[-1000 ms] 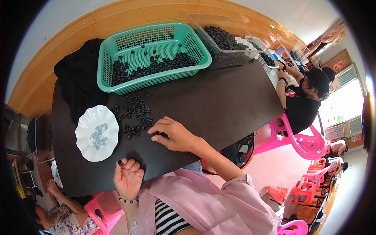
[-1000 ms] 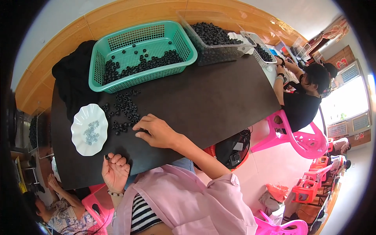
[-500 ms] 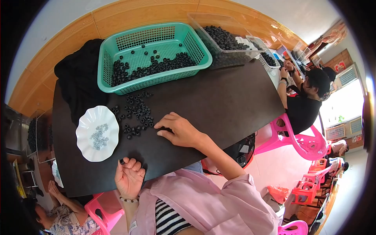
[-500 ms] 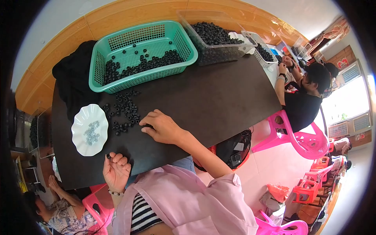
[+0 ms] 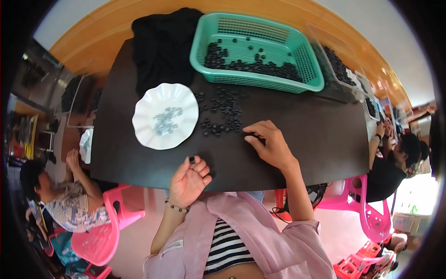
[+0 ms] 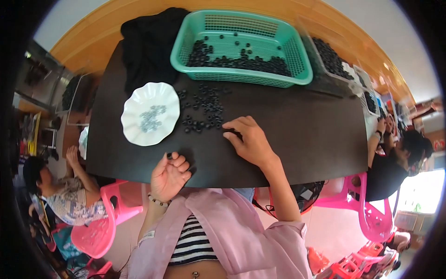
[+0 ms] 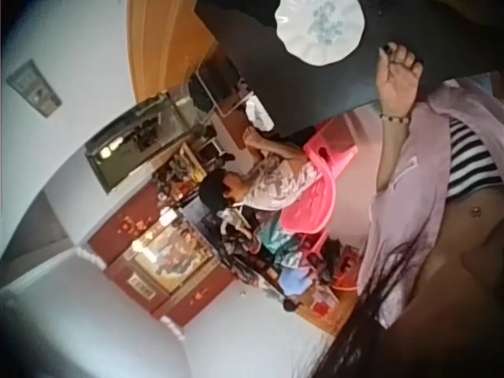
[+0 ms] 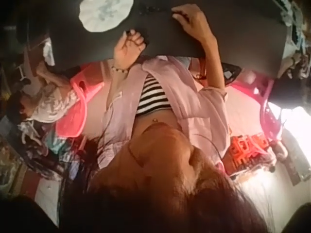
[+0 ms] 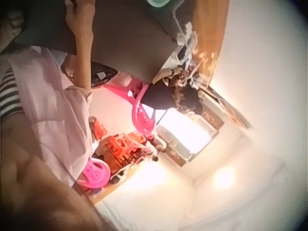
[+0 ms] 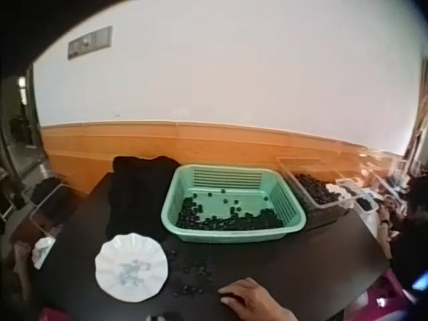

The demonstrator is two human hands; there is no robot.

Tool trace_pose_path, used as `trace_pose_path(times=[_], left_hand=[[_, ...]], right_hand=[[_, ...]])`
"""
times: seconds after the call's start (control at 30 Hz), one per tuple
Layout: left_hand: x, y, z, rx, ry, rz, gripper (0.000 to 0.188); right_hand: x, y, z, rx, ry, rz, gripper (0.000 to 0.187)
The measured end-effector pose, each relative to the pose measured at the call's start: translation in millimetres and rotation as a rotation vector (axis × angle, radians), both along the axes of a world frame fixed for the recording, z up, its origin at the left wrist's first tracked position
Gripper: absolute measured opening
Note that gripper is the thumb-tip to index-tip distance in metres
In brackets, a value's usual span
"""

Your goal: Assembling small metal components into black plastic rings at a workbench.

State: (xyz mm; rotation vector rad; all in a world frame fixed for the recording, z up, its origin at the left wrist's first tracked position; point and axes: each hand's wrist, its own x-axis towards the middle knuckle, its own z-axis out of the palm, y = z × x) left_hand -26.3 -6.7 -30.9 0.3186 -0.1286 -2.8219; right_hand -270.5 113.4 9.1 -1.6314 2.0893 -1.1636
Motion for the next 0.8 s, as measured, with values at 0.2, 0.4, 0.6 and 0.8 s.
trace_pose_path(times=[0.2, 0.4, 0.6, 0.8], left_hand=[[5, 1, -1, -0.037, -0.023, 0.037, 0.023], [6, 1, -2, -0.083, -0.032, 0.049, 0.024], [6, 1, -3, -0.082, -0.027, 0.049, 0.024], [5, 2, -4, -0.078, -0.014, 0.046, 0.023]], right_hand=[[6, -22, 0, -0.037, 0.053, -0.002, 0.016], [-12, -27, -2, -0.018, 0.108, -0.136, 0.016], [-30, -18, -6, -0.002, 0.11, -0.238, 0.015], [-39, -14, -27, -0.045, 0.052, -0.333, 0.015]])
